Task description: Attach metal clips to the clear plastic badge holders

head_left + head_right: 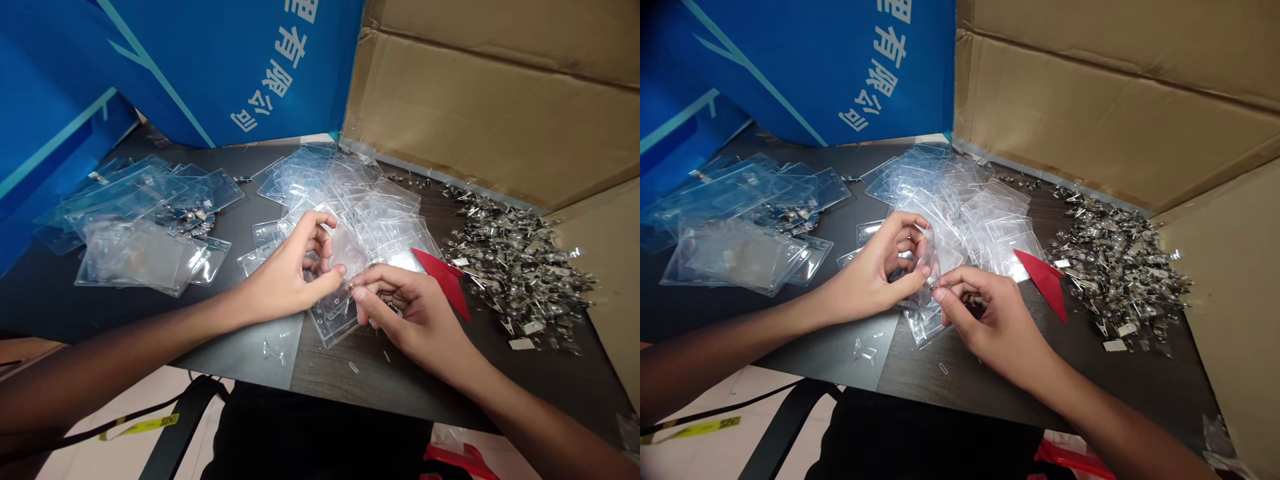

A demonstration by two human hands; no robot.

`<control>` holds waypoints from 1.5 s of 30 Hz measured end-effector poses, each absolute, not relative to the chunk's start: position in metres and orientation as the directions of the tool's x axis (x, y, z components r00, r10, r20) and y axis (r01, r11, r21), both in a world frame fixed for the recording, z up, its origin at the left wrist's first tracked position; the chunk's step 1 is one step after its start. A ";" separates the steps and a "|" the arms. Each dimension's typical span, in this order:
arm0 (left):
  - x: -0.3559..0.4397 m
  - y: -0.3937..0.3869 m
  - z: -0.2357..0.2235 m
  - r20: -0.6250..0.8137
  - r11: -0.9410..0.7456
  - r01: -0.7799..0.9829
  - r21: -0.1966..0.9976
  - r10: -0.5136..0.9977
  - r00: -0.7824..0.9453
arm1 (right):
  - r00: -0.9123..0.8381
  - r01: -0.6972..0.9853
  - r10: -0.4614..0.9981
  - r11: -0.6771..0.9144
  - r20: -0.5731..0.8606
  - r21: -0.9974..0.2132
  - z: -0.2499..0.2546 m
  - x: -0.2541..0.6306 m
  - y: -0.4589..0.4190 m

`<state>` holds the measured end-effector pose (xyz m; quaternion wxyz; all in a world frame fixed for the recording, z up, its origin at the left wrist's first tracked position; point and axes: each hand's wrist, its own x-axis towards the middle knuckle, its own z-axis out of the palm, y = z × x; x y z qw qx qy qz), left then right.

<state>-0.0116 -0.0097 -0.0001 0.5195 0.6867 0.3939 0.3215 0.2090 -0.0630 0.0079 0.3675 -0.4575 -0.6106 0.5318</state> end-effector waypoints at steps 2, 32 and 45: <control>-0.012 -0.010 0.000 0.049 -0.165 0.190 0.968 0.865 0.499 | -0.296 0.190 0.951 -0.030 -0.086 -0.981 0.007 0.209 -0.063; -0.020 -0.001 0.001 0.095 -0.152 0.042 0.988 0.790 0.606 | -0.377 0.145 0.924 0.122 0.060 -0.982 0.010 0.209 -0.066; -0.012 -0.006 0.001 0.246 -0.324 0.093 0.942 0.849 0.468 | -0.338 0.247 0.929 0.239 0.148 -0.939 0.002 0.213 -0.066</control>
